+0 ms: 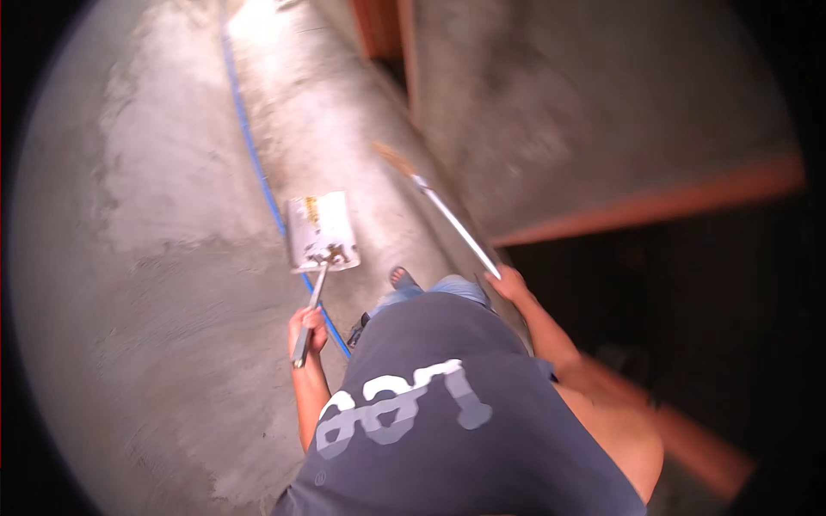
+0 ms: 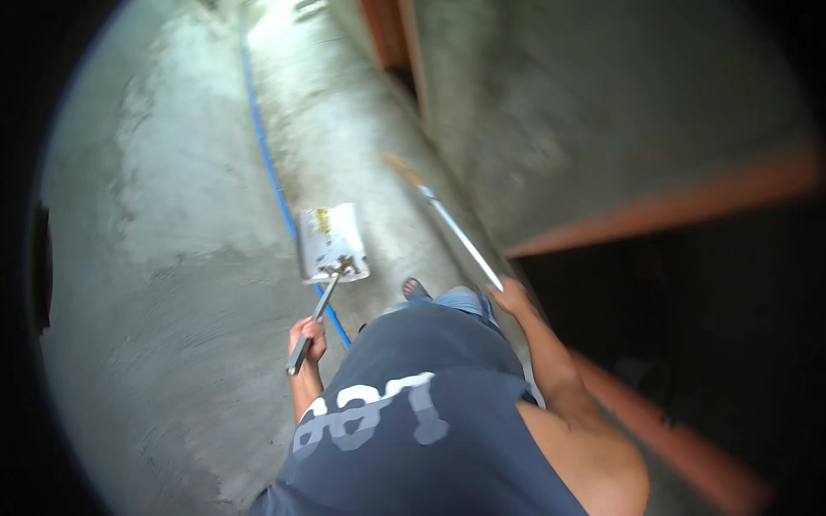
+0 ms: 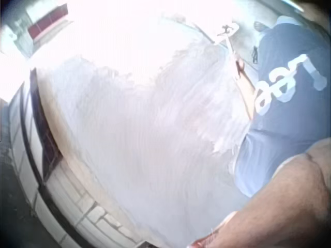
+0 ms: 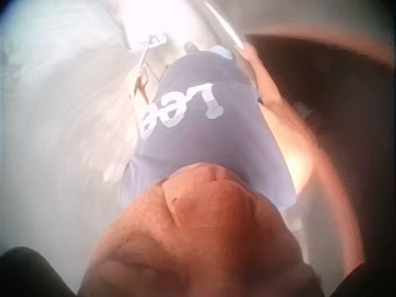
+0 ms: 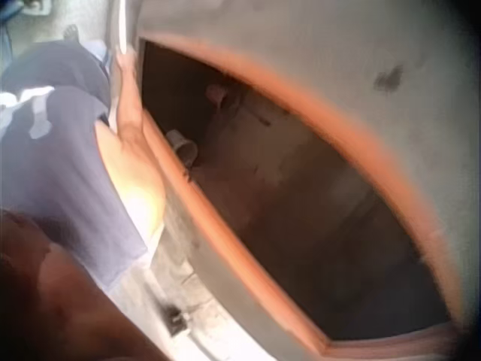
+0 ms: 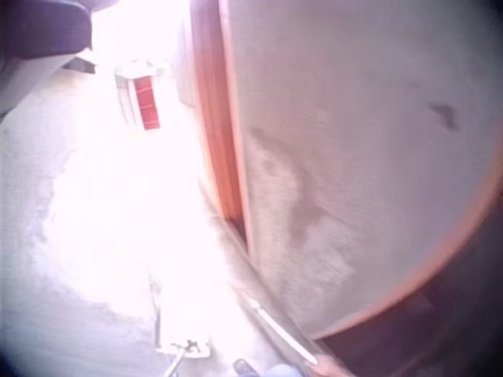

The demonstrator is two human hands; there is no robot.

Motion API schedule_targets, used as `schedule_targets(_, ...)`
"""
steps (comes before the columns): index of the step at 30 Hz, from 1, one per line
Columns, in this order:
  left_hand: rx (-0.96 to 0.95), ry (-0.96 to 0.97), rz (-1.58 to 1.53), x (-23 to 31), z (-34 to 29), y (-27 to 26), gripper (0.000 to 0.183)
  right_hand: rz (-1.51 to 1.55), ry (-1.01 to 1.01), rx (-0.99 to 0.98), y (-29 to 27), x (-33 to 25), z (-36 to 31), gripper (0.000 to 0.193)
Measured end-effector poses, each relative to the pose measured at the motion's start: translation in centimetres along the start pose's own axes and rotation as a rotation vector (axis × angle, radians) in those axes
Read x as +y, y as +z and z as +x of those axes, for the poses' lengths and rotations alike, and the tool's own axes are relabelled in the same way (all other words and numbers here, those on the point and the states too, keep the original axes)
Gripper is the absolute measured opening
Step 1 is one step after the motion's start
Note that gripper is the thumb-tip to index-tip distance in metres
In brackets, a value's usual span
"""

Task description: The person walks around an outdoor concrete area holding a dustpan and a broom, sweeping animal droppings off the ground into the dustpan. The person then walks over to a metal animal cage and touches its side.

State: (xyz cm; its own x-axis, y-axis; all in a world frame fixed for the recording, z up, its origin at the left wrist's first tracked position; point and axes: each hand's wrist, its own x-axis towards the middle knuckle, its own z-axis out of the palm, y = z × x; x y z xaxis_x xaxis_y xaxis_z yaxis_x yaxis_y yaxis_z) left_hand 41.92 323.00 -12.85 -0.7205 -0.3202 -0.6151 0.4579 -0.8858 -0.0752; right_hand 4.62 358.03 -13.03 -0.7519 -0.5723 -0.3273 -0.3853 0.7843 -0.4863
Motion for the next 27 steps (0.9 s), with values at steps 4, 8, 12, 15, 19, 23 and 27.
schedule_targets(4, 0.111, -0.010, -0.077, 6.2, -6.5, 9.7, 0.019, -0.088, 0.147, -0.129, -2.8, -9.4, -5.1, 0.041)
schedule_targets(8, 0.053, -0.023, -0.157, 22.9, -3.8, 27.7, 0.018, -0.076, 0.170, -0.175, -5.4, -27.1, 6.2, 0.042)
schedule_targets(12, -0.113, 0.092, -0.050, 40.0, 13.5, 29.9, 0.018, 0.049, 0.065, -0.092, 10.7, -36.9, 31.8, 0.042)
schedule_targets(15, 0.065, 0.045, -0.239, 30.3, 14.9, 16.5, 0.021, -0.062, 0.139, -0.154, 11.1, -26.4, 27.9, 0.037)
schedule_targets(19, 0.013, 0.006, -0.294, 30.7, 8.2, 27.6, 0.018, -0.084, -0.040, -0.122, -0.4, -36.7, 33.8, 0.040)
schedule_targets(23, -0.017, 0.083, -0.215, 50.3, 17.8, 36.1, 0.015, -0.128, -0.153, -0.086, 3.0, -58.9, 56.2, 0.039)
schedule_targets(27, -0.008, 0.032, -0.145, 63.1, 27.9, 37.6, 0.014, -0.192, -0.259, -0.032, 6.8, -69.2, 68.3, 0.034)
